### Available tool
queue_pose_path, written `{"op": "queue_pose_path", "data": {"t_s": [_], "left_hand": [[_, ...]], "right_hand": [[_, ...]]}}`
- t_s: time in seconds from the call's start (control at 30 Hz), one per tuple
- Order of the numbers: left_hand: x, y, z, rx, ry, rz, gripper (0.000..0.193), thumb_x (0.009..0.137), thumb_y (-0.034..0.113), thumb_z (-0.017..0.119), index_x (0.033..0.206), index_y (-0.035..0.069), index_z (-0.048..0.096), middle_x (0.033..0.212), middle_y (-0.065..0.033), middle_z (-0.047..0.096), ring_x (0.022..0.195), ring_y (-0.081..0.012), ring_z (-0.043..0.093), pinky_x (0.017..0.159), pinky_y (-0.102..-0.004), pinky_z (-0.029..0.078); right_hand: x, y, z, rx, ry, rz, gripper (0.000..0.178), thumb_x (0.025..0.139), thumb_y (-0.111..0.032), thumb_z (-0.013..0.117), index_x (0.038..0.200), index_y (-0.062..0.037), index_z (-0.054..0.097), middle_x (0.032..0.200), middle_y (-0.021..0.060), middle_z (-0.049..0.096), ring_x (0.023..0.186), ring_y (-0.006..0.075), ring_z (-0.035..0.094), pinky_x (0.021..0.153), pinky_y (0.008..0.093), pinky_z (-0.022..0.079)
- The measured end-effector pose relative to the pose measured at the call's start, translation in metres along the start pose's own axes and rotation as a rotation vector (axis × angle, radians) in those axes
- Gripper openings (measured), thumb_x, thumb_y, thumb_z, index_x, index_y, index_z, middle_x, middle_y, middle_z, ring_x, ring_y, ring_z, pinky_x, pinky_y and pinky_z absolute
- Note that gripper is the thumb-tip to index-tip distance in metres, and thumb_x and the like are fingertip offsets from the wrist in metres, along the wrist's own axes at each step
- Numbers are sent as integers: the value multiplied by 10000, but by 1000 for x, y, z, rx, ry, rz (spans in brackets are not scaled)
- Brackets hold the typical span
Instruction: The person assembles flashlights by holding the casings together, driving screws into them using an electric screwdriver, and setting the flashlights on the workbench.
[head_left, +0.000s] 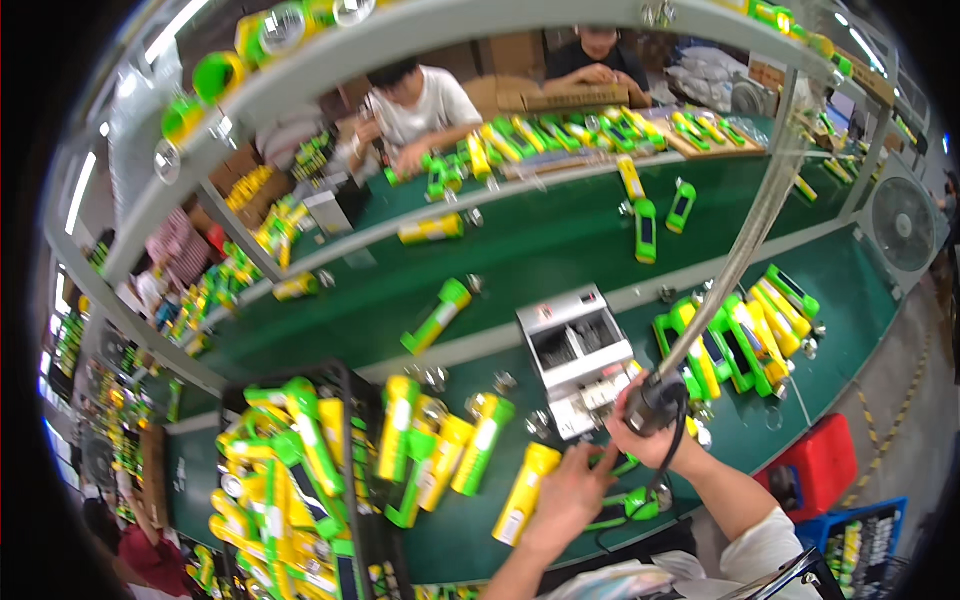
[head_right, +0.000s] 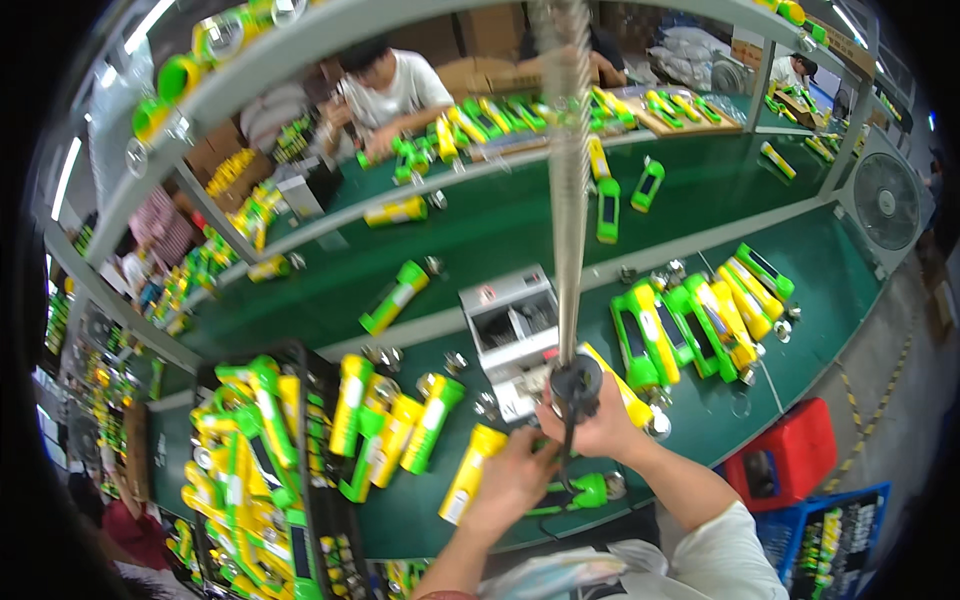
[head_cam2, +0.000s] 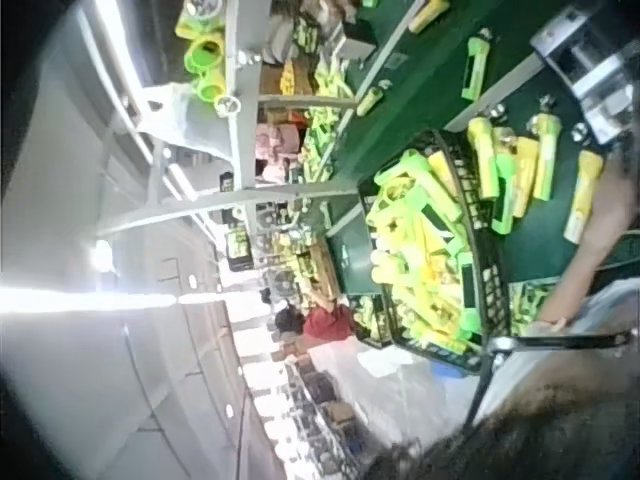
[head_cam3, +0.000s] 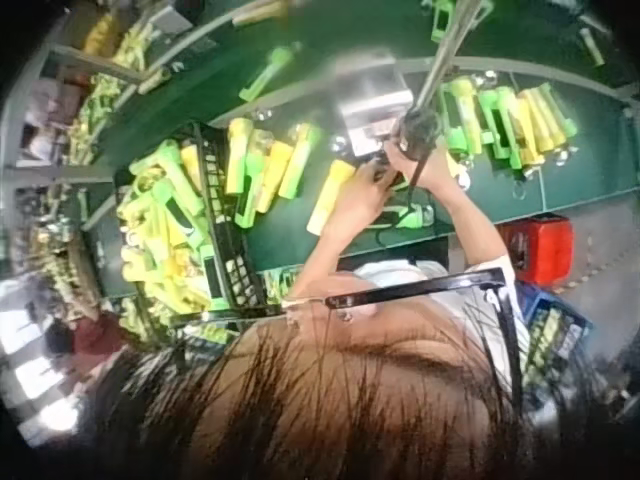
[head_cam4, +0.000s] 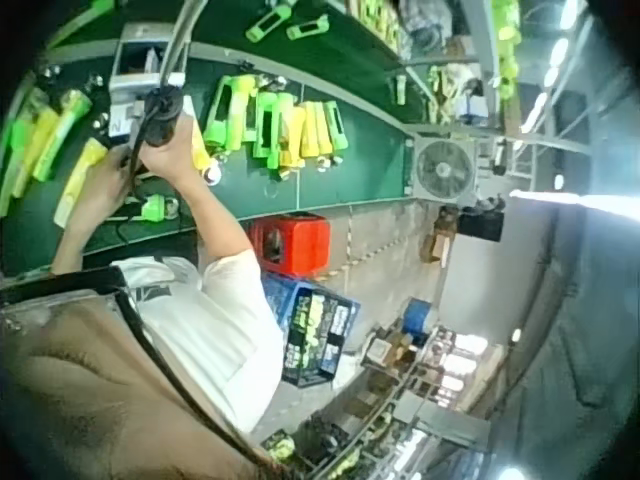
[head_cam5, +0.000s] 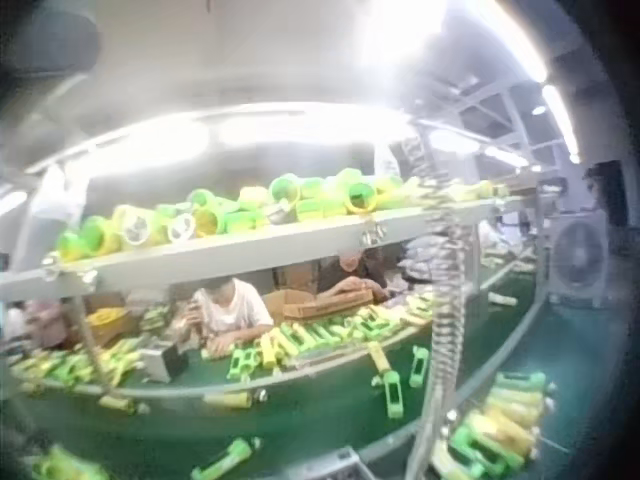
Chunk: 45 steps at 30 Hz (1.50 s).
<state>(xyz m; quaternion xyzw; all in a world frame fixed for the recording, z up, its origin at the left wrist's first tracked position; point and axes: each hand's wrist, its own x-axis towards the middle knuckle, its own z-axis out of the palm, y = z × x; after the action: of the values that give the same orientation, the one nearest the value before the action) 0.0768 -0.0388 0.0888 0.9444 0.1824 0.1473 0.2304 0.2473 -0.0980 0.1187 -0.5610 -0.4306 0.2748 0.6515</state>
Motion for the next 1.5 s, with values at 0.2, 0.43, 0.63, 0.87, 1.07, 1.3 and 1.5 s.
{"op": "queue_pose_path", "data": {"t_s": [0.2,0.43,0.63,0.87,1.07,1.3,1.5], "left_hand": [[1,4,3,4,3,10,308,899,268,744,1167,122,698,1114,-80,642,1014,-263,667,696,-407,587],[6,-2,1,57,-37,18,434,895,247,750,1296,113,651,1154,-58,627,1006,-250,657,693,-391,586],[10,-1,-7,15,29,13,532,849,218,800,1345,93,656,1146,-100,667,932,-278,681,742,-397,577],[-3,-10,1,-2,145,36,444,811,167,823,1213,18,707,1173,-129,708,1010,-298,690,833,-404,583],[-26,-3,-25,55,172,-24,344,792,130,835,1105,23,742,1110,-104,725,956,-272,684,773,-402,582],[-50,-7,-27,85,158,-43,312,796,174,841,1058,33,751,1140,-73,719,966,-235,678,739,-376,571],[-47,2,-21,58,130,0,346,797,217,843,1081,42,752,1192,-91,704,1090,-278,664,842,-408,553]], "right_hand": [[-7,-1,-10,28,38,-33,315,808,-46,821,1020,-22,590,888,38,663,771,102,645,679,271,542],[3,-21,-11,-66,-67,-151,312,797,8,771,1029,-43,569,866,32,645,739,97,630,665,278,525],[27,-34,-12,360,58,-397,410,891,-2,691,1235,14,468,762,32,617,639,97,615,580,242,491],[49,-25,-7,354,-4,-483,353,929,16,659,1229,38,476,680,48,616,540,93,571,508,249,478],[44,-21,0,345,3,-400,360,903,-7,700,1209,43,516,699,27,632,581,84,590,571,253,503],[44,-15,2,236,82,-368,340,858,-27,740,1150,50,583,731,-6,649,660,73,594,693,265,513],[46,-13,6,304,28,-400,379,873,0,717,1205,48,541,715,15,640,605,72,593,596,248,500]]}}
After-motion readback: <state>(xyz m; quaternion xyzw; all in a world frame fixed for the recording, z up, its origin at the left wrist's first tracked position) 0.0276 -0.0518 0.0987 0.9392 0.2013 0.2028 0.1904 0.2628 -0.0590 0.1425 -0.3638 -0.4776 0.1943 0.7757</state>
